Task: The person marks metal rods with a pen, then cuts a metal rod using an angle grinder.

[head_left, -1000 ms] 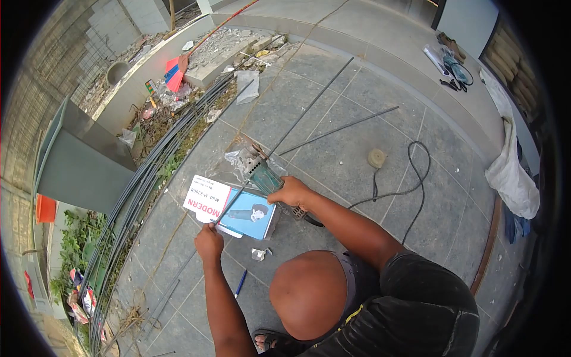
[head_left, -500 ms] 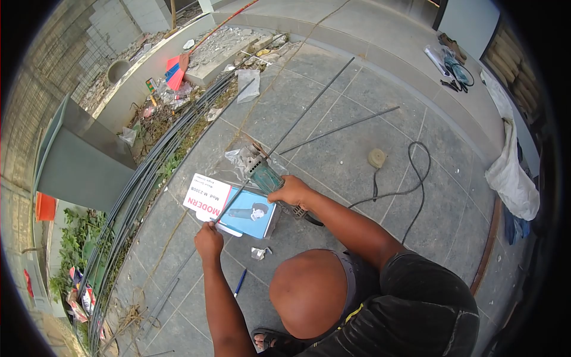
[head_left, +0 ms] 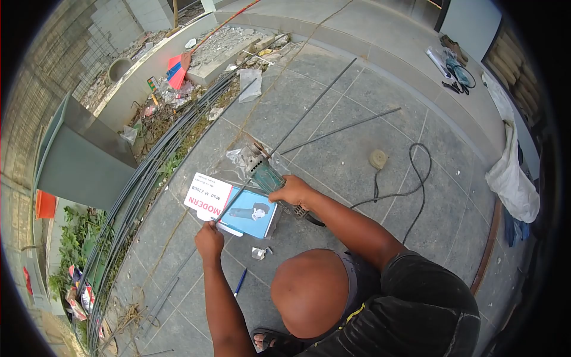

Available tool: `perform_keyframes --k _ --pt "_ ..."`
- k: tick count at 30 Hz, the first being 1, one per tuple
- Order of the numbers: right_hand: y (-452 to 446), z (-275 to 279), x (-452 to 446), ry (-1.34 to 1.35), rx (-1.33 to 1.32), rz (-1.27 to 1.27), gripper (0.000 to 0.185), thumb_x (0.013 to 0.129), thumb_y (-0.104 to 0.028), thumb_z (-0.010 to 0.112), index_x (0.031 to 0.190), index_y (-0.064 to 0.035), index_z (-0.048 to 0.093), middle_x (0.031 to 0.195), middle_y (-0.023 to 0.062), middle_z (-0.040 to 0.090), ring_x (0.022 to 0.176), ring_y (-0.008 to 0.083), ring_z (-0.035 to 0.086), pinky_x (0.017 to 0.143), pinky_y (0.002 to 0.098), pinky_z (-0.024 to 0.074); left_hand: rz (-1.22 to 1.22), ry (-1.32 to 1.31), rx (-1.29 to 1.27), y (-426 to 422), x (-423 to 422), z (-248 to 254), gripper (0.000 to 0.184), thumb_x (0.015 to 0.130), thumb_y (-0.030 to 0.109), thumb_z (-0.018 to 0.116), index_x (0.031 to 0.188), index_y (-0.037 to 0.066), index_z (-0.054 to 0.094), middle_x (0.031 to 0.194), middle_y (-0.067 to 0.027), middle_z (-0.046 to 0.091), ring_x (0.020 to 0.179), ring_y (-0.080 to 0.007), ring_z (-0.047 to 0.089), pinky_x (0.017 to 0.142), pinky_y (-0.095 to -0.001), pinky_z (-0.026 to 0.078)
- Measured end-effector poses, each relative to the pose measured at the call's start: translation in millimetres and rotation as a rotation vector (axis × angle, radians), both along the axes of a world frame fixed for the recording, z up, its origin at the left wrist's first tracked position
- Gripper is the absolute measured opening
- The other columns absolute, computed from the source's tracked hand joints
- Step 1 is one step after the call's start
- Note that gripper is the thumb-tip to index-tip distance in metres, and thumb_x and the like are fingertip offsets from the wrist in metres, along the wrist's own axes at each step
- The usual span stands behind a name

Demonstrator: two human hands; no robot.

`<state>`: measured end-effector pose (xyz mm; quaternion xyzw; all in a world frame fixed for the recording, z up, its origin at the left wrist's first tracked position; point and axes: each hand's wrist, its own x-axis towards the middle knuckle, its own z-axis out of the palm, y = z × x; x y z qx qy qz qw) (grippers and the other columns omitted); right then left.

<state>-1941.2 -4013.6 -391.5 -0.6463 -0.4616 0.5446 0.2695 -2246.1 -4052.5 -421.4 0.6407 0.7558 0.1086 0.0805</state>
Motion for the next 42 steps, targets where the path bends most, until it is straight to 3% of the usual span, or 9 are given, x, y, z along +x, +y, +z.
perform_keyframes --k 5,7,14,17,19,22,25,42 --pt "-2.4 3.4 -0.1 0.004 0.011 -0.008 0.055 0.054 -0.027 0.082 0.098 0.0032 0.070 0.098 0.0184 0.070 0.088 0.0267 0.068 0.078 0.0329 0.0516 -0.014 0.005 0.022 0.0 -0.9 -1.1 0.037 0.100 0.028 0.042 0.085 0.003 0.064 0.076 -0.0246 0.066 0.072 -0.0446 0.064 0.069 -0.0552 0.047" --pt "-2.0 3.7 0.0 0.042 0.001 0.008 0.051 0.059 -0.019 0.082 0.101 0.0054 0.068 0.092 0.0143 0.070 0.081 0.0218 0.065 0.074 0.0319 0.0503 -0.017 0.006 0.026 -0.3 -1.2 -1.0 0.036 0.100 0.028 0.042 0.085 0.003 0.064 0.075 -0.0246 0.066 0.072 -0.0447 0.064 0.068 -0.0553 0.047" --pt "-0.8 1.5 -1.6 0.022 0.005 -0.004 0.049 0.059 -0.019 0.082 0.099 0.0053 0.068 0.092 0.0140 0.070 0.080 0.0217 0.065 0.074 0.0309 0.0502 -0.004 0.002 0.026 -0.2 -0.2 -1.0 0.036 0.100 0.027 0.041 0.086 0.003 0.064 0.076 -0.0244 0.067 0.073 -0.0447 0.064 0.070 -0.0552 0.047" --pt "-1.3 2.8 -2.4 -0.006 0.012 -0.027 0.054 0.054 -0.026 0.082 0.097 0.0050 0.070 0.097 0.0188 0.070 0.087 0.0265 0.068 0.076 0.0330 0.0519 -0.002 0.003 0.009 0.1 -0.2 -0.4 0.036 0.100 0.027 0.042 0.086 0.003 0.064 0.076 -0.0244 0.067 0.074 -0.0446 0.064 0.071 -0.0550 0.047" --pt "-3.4 8.7 -1.5 0.018 -0.012 -0.010 0.050 0.058 -0.020 0.082 0.098 0.0056 0.069 0.091 0.0140 0.070 0.080 0.0215 0.066 0.073 0.0307 0.0503 -0.003 0.008 0.015 -0.1 0.5 0.0 0.036 0.100 0.027 0.042 0.086 0.003 0.064 0.076 -0.0243 0.067 0.074 -0.0446 0.064 0.070 -0.0550 0.047" --pt "-2.1 3.1 -1.5 0.014 0.005 -0.012 0.049 0.058 -0.019 0.082 0.098 0.0050 0.069 0.091 0.0137 0.070 0.080 0.0213 0.066 0.073 0.0310 0.0502 -0.001 0.010 0.013 0.0 0.8 1.3 0.036 0.100 0.027 0.042 0.086 0.003 0.064 0.076 -0.0243 0.067 0.073 -0.0445 0.064 0.070 -0.0548 0.047" --pt "-1.4 1.6 -1.0 0.025 -0.004 -0.003 0.055 0.054 -0.025 0.082 0.099 0.0050 0.069 0.099 0.0186 0.070 0.089 0.0270 0.068 0.078 0.0328 0.0514 0.001 -0.001 0.008 -0.3 0.5 1.7 0.036 0.100 0.027 0.042 0.085 0.003 0.064 0.076 -0.0242 0.067 0.073 -0.0444 0.064 0.070 -0.0546 0.047" --pt "0.5 0.0 -1.4 0.000 -0.001 -0.002 0.057 0.053 -0.027 0.082 0.099 0.0054 0.069 0.100 0.0194 0.070 0.090 0.0274 0.068 0.079 0.0329 0.0516 0.012 -0.003 -0.011 -0.5 2.2 5.1 0.038 0.100 0.029 0.041 0.086 0.002 0.065 0.078 -0.0249 0.067 0.075 -0.0443 0.064 0.071 -0.0550 0.047"
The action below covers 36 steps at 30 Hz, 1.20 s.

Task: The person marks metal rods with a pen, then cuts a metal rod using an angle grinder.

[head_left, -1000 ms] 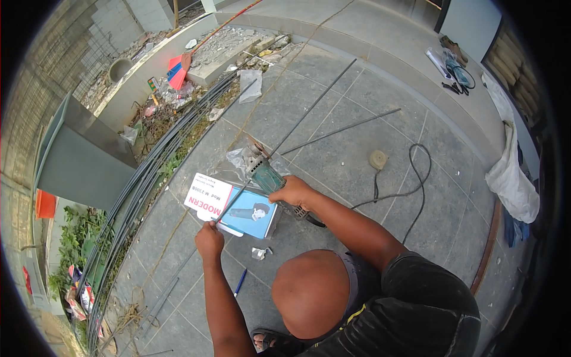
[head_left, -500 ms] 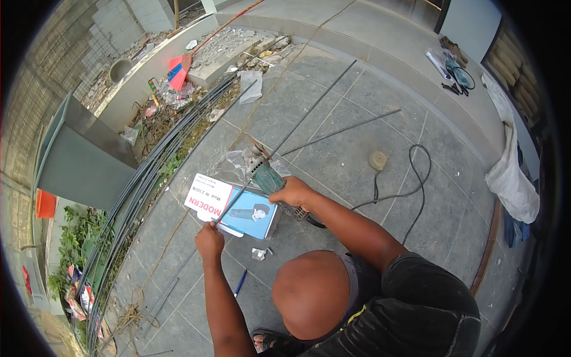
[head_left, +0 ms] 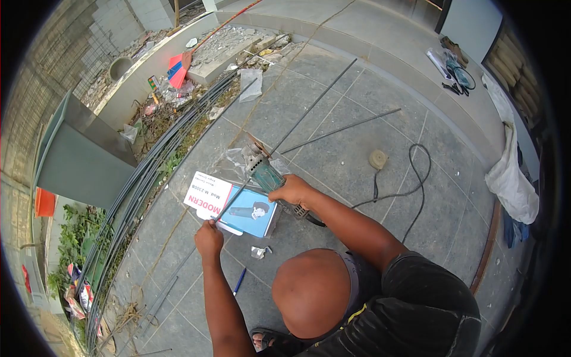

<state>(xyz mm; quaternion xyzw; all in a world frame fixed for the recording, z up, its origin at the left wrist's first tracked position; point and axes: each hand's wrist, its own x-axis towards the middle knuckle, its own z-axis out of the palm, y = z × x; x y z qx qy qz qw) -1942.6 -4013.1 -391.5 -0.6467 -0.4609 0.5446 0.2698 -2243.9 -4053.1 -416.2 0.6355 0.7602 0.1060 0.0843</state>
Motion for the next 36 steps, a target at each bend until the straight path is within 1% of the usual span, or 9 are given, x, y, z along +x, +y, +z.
perform_keyframes --k 4,10,17,26,28,36 --pt "-1.8 5.7 0.7 -0.010 -0.007 0.012 0.060 0.052 -0.027 0.082 0.100 0.0066 0.069 0.102 0.0211 0.070 0.092 0.0287 0.068 0.080 0.0331 0.0516 -0.005 0.008 -0.008 1.1 -2.0 -4.0 0.039 0.100 0.029 0.041 0.086 0.002 0.065 0.078 -0.0252 0.067 0.075 -0.0447 0.064 0.071 -0.0551 0.047" --pt "1.5 -2.9 -0.7 -0.004 -0.005 0.003 0.065 0.052 -0.028 0.082 0.104 0.0080 0.067 0.105 0.0223 0.069 0.094 0.0295 0.067 0.081 0.0333 0.0517 -0.010 0.006 0.010 0.5 -1.4 -2.9 0.039 0.100 0.029 0.040 0.086 0.002 0.064 0.077 -0.0254 0.067 0.074 -0.0449 0.064 0.070 -0.0551 0.048" --pt "0.7 -4.1 -0.7 -0.020 -0.001 0.008 0.066 0.053 -0.028 0.082 0.105 0.0088 0.067 0.106 0.0229 0.068 0.095 0.0301 0.067 0.082 0.0330 0.0516 -0.015 0.013 0.023 0.5 -1.1 -2.9 0.038 0.100 0.028 0.041 0.084 0.002 0.064 0.076 -0.0245 0.067 0.073 -0.0444 0.064 0.070 -0.0549 0.048" --pt "-3.6 6.1 -0.7 -0.003 -0.004 -0.004 0.061 0.053 -0.028 0.082 0.102 0.0066 0.068 0.103 0.0210 0.070 0.093 0.0286 0.068 0.081 0.0327 0.0517 0.002 0.014 0.006 1.1 -0.5 -2.6 0.037 0.100 0.028 0.041 0.085 0.003 0.064 0.077 -0.0245 0.067 0.074 -0.0444 0.064 0.070 -0.0551 0.048" --pt "-2.9 3.3 -1.9 -0.008 0.006 -0.017 0.054 0.057 -0.021 0.082 0.100 0.0062 0.067 0.095 0.0158 0.069 0.084 0.0235 0.065 0.075 0.0324 0.0504 0.001 0.014 0.000 1.5 -1.3 -2.9 0.037 0.100 0.028 0.041 0.085 0.003 0.065 0.077 -0.0245 0.067 0.074 -0.0445 0.064 0.070 -0.0550 0.048" --pt "-4.0 8.8 -1.7 -0.007 0.006 -0.014 0.053 0.057 -0.020 0.082 0.100 0.0065 0.067 0.094 0.0156 0.069 0.083 0.0228 0.065 0.075 0.0321 0.0505 -0.004 0.021 0.002 1.4 -1.7 -4.0 0.036 0.100 0.028 0.042 0.088 0.003 0.066 0.079 -0.0243 0.067 0.075 -0.0448 0.064 0.070 -0.0550 0.048"
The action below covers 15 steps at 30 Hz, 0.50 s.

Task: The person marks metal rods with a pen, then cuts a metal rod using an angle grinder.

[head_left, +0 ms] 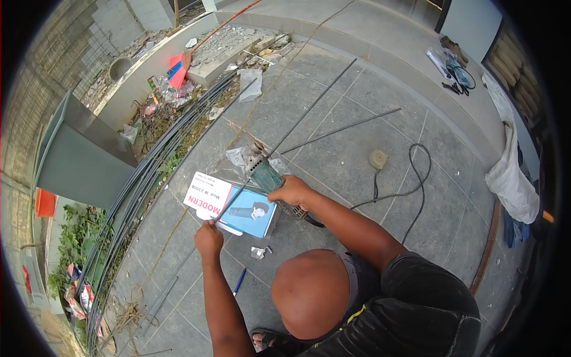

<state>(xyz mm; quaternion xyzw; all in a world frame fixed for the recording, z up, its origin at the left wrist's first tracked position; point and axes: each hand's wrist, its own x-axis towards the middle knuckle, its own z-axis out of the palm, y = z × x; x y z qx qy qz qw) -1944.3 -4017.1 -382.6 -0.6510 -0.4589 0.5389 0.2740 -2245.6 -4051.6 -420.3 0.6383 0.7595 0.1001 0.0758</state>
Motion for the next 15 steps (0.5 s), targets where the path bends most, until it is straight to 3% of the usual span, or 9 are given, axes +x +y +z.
perform_keyframes --k 8,10,15 --pt "7.3 -21.5 -1.7 0.003 0.012 -0.017 0.050 0.058 -0.018 0.082 0.100 0.0049 0.068 0.094 0.0137 0.069 0.082 0.0213 0.065 0.074 0.0316 0.0504 0.002 -0.013 -0.008 -0.4 0.3 1.1 0.038 0.100 0.029 0.041 0.087 0.003 0.065 0.078 -0.0253 0.067 0.075 -0.0450 0.065 0.071 -0.0553 0.048" --pt "8.0 -22.0 -1.3 0.005 0.007 -0.008 0.062 0.052 -0.028 0.083 0.102 0.0074 0.068 0.104 0.0219 0.069 0.093 0.0288 0.067 0.080 0.0329 0.0518 0.002 -0.009 -0.005 -0.3 0.8 1.0 0.038 0.100 0.029 0.041 0.087 0.003 0.065 0.078 -0.0253 0.067 0.075 -0.0451 0.064 0.071 -0.0553 0.048" --pt "4.7 -6.7 0.0 0.036 -0.008 0.008 0.061 0.052 -0.027 0.083 0.100 0.0071 0.068 0.101 0.0208 0.069 0.090 0.0280 0.067 0.079 0.0328 0.0516 0.004 -0.002 -0.003 0.2 0.3 0.6 0.038 0.100 0.029 0.041 0.087 0.003 0.065 0.078 -0.0252 0.067 0.075 -0.0453 0.064 0.071 -0.0556 0.048"
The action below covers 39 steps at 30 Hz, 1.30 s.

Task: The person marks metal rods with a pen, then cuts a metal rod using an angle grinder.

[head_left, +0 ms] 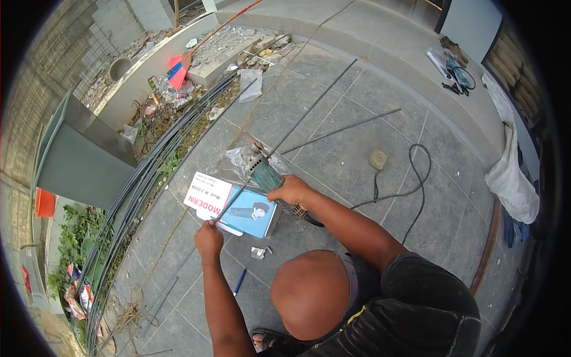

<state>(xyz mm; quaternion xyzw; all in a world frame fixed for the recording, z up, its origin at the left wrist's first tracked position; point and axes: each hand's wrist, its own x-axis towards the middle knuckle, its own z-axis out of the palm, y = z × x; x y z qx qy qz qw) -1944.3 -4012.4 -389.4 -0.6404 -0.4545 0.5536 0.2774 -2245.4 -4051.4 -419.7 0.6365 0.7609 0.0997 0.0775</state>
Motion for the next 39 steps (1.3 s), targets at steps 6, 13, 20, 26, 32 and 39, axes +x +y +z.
perform_keyframes --k 6,13,20,26,32,39 --pt "-1.1 -0.2 -0.8 -0.020 0.004 -0.011 0.057 0.053 -0.026 0.083 0.097 0.0059 0.069 0.098 0.0192 0.070 0.087 0.0266 0.068 0.076 0.0322 0.0517 0.001 0.003 -0.009 0.3 -0.2 0.2 0.038 0.100 0.029 0.041 0.087 0.003 0.065 0.079 -0.0254 0.067 0.076 -0.0453 0.065 0.071 -0.0556 0.048" --pt "-2.8 9.5 -1.1 -0.030 -0.004 -0.010 0.055 0.053 -0.025 0.083 0.097 0.0063 0.069 0.097 0.0195 0.070 0.087 0.0266 0.067 0.076 0.0321 0.0515 -0.003 -0.005 -0.002 -0.3 0.0 1.4 0.038 0.100 0.029 0.041 0.089 0.003 0.065 0.078 -0.0251 0.067 0.075 -0.0450 0.065 0.071 -0.0557 0.048" --pt "-0.6 2.3 -1.4 -0.032 -0.006 -0.016 0.058 0.053 -0.026 0.083 0.099 0.0065 0.069 0.099 0.0198 0.070 0.087 0.0273 0.067 0.077 0.0324 0.0514 0.004 -0.015 -0.013 -0.9 1.8 4.0 0.039 0.101 0.029 0.040 0.089 0.002 0.065 0.079 -0.0255 0.067 0.076 -0.0452 0.065 0.071 -0.0556 0.048" --pt "0.0 1.9 -1.1 -0.033 0.006 -0.006 0.059 0.052 -0.027 0.083 0.099 0.0065 0.069 0.099 0.0198 0.070 0.087 0.0275 0.068 0.077 0.0325 0.0517 0.007 -0.013 -0.020 -1.2 2.7 5.0 0.039 0.101 0.029 0.039 0.090 0.002 0.065 0.080 -0.0257 0.067 0.077 -0.0450 0.065 0.072 -0.0555 0.048" --pt "1.0 -1.0 -0.8 -0.027 0.001 0.005 0.057 0.052 -0.028 0.083 0.097 0.0057 0.070 0.098 0.0195 0.070 0.087 0.0271 0.068 0.077 0.0325 0.0521 0.010 -0.022 -0.018 -0.9 1.5 3.7 0.038 0.100 0.029 0.040 0.091 0.003 0.066 0.081 -0.0248 0.068 0.078 -0.0447 0.065 0.073 -0.0553 0.048" --pt "2.2 -5.8 -1.1 -0.025 0.001 -0.002 0.059 0.052 -0.028 0.082 0.099 0.0060 0.069 0.098 0.0195 0.070 0.087 0.0268 0.068 0.077 0.0325 0.0521 0.017 -0.024 -0.016 -0.7 1.8 3.7 0.037 0.100 0.029 0.041 0.091 0.004 0.066 0.081 -0.0248 0.068 0.078 -0.0450 0.065 0.073 -0.0554 0.048"
